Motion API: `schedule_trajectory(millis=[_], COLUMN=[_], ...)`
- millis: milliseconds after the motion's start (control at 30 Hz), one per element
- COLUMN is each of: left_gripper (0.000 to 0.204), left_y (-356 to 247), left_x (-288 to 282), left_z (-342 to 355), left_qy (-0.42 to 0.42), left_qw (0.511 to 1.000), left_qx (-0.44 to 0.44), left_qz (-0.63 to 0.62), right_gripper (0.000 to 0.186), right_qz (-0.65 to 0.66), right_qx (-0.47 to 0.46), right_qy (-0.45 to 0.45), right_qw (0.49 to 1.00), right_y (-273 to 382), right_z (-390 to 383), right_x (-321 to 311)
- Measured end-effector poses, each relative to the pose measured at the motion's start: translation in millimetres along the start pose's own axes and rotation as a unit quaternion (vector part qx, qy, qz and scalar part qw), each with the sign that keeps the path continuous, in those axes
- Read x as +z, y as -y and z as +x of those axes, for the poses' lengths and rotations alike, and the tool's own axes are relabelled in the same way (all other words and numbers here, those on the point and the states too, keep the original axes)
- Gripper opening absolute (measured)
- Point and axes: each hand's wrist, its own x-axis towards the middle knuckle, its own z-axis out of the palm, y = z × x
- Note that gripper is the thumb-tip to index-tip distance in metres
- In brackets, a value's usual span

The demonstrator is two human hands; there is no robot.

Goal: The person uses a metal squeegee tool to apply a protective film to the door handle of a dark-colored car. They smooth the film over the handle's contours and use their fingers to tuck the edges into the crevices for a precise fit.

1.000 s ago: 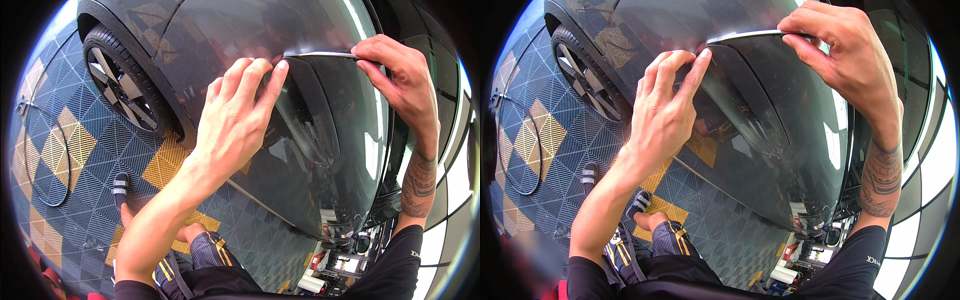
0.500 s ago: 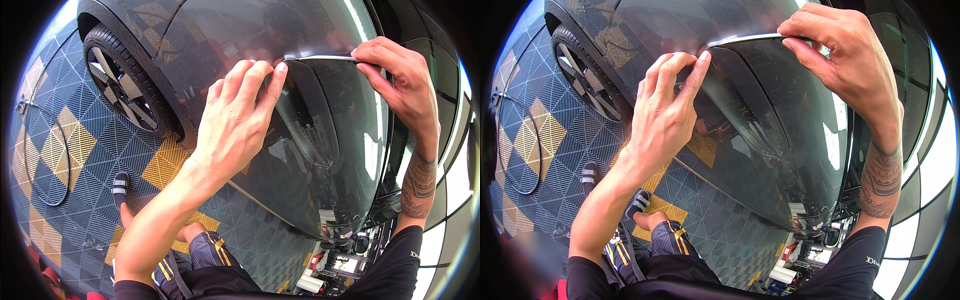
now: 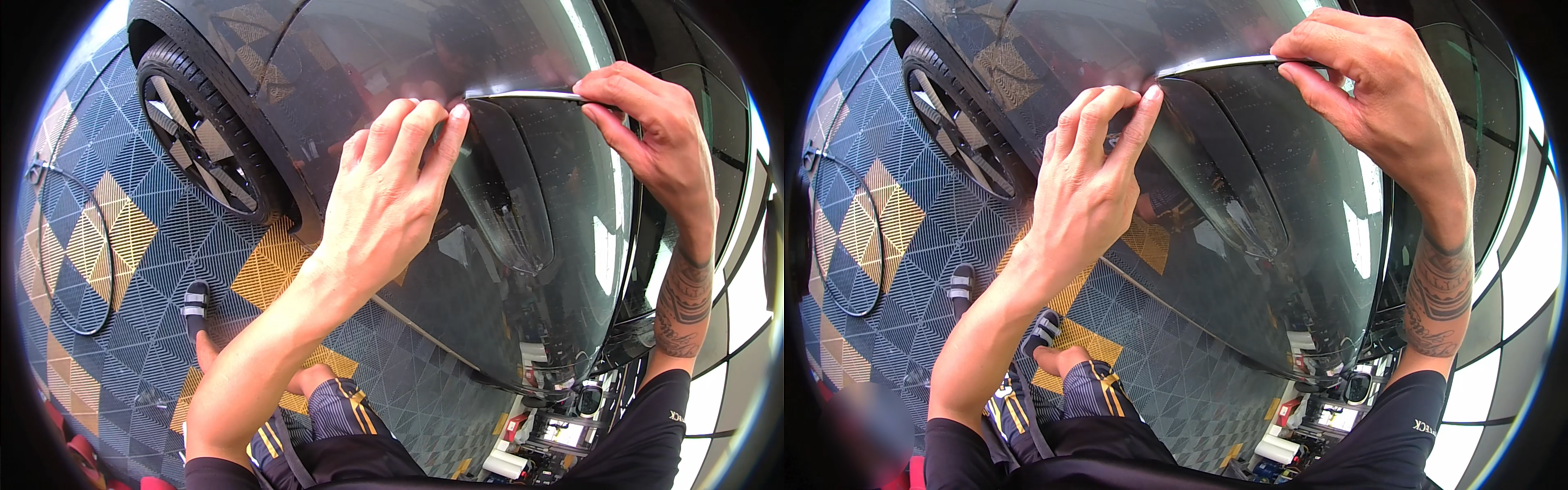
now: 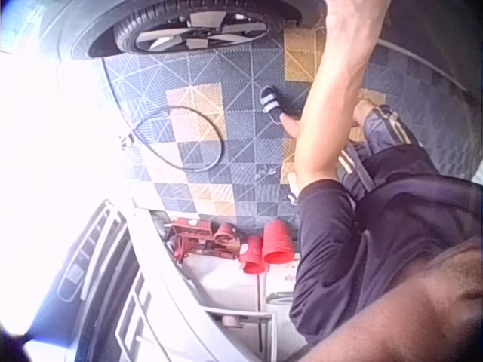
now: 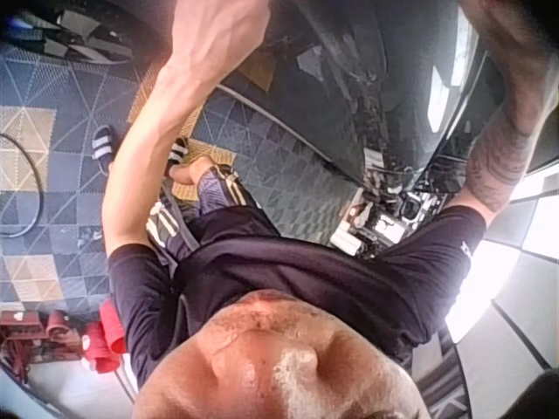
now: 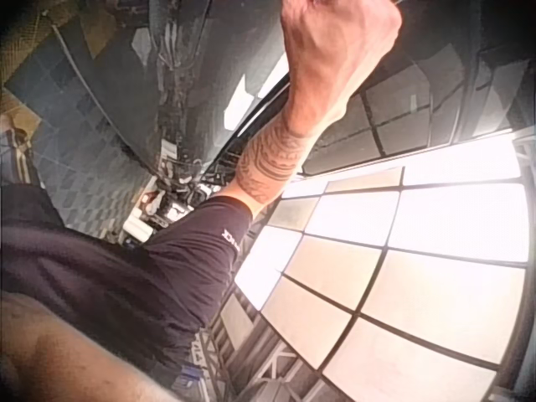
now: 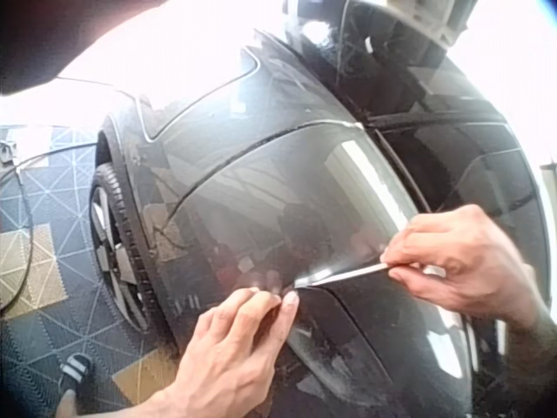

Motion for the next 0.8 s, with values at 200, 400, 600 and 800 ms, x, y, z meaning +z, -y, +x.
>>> schedule_trajectory(millis=[200, 400, 600, 800], left_gripper=[0.057, 0.058, 0.059, 0.060], left_y=[-1.0, -2.0, -2.8, -1.9], left_x=[0.0, -0.9, -1.5, 0.7], left_z=[0.4, 0.3, 1.1, 1.1], left_qy=[0.002, 0.004, 0.008, 0.000], left_qw=[1.000, 1.000, 1.000, 1.000], left_qx=[-0.003, -0.005, -0.008, -0.006], left_qz=[0.000, 0.004, 0.002, 0.000], right_gripper=[0.015, 0.012, 0.012, 0.012], right_qz=[0.008, 0.009, -0.002, 0.008], right_qx=[0.020, 0.028, 0.027, 0.032], right_qy=[0.005, 0.008, 0.004, 0.010], right_qw=[1.000, 1.000, 1.000, 0.999], right_y=[0.6, 2.9, 4.4, 5.6], right_z=[0.0, -0.8, -2.8, -5.6], right_x=[-0.2, -1.0, 2.4, 3.0])
